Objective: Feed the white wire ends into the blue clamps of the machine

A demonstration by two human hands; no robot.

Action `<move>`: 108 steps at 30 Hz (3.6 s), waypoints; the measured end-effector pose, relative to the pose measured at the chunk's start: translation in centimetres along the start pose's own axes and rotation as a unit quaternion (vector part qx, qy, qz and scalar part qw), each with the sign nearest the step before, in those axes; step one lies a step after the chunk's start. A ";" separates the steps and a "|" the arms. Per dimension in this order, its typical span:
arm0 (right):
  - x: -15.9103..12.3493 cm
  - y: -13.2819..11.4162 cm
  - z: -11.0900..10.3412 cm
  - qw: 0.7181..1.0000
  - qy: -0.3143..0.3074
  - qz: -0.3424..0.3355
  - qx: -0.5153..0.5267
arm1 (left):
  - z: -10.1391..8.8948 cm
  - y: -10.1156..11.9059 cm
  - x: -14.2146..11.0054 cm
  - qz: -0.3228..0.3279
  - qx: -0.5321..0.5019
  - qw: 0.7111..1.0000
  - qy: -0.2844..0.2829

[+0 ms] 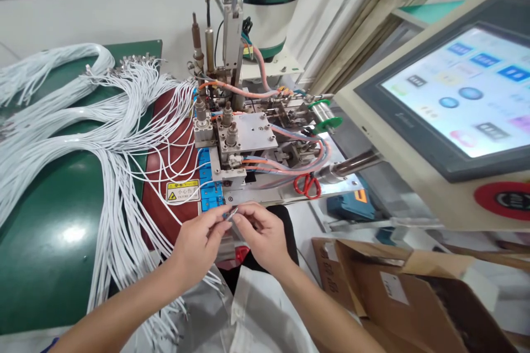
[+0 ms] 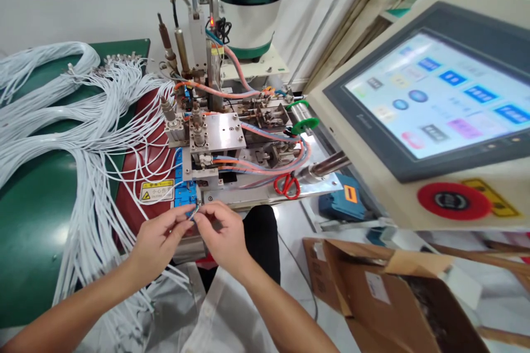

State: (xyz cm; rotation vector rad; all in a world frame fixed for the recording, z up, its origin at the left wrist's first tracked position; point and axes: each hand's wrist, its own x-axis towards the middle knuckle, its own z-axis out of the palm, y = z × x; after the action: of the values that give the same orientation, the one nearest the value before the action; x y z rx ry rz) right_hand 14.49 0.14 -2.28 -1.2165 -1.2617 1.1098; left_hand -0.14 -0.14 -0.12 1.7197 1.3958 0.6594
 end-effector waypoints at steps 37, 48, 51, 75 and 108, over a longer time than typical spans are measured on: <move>0.3 0.4 0.0 0.988 -0.032 0.105 0.111 | 0.0 -0.9 1.1 -0.139 -0.192 0.971 -0.011; -0.2 0.6 2.1 0.956 0.074 0.184 0.218 | 1.2 -0.7 0.5 -0.128 -0.224 0.965 0.039; -0.4 0.9 2.6 0.935 0.089 0.203 0.275 | 1.5 -0.8 0.3 -0.140 -0.246 0.958 0.049; 1.8 -0.9 -1.4 0.974 -0.158 -0.088 -0.140 | -0.6 -0.9 0.8 -0.085 -0.154 0.983 -0.052; 0.0 0.9 1.6 0.978 0.069 0.164 0.107 | 1.4 -1.1 0.2 -0.134 -0.168 0.973 0.086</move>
State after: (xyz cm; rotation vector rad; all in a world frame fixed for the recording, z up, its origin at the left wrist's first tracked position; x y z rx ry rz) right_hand 12.92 0.25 -3.28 -1.3390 -0.8305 1.3360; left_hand 0.43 -0.24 -1.86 1.2076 1.5024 0.8509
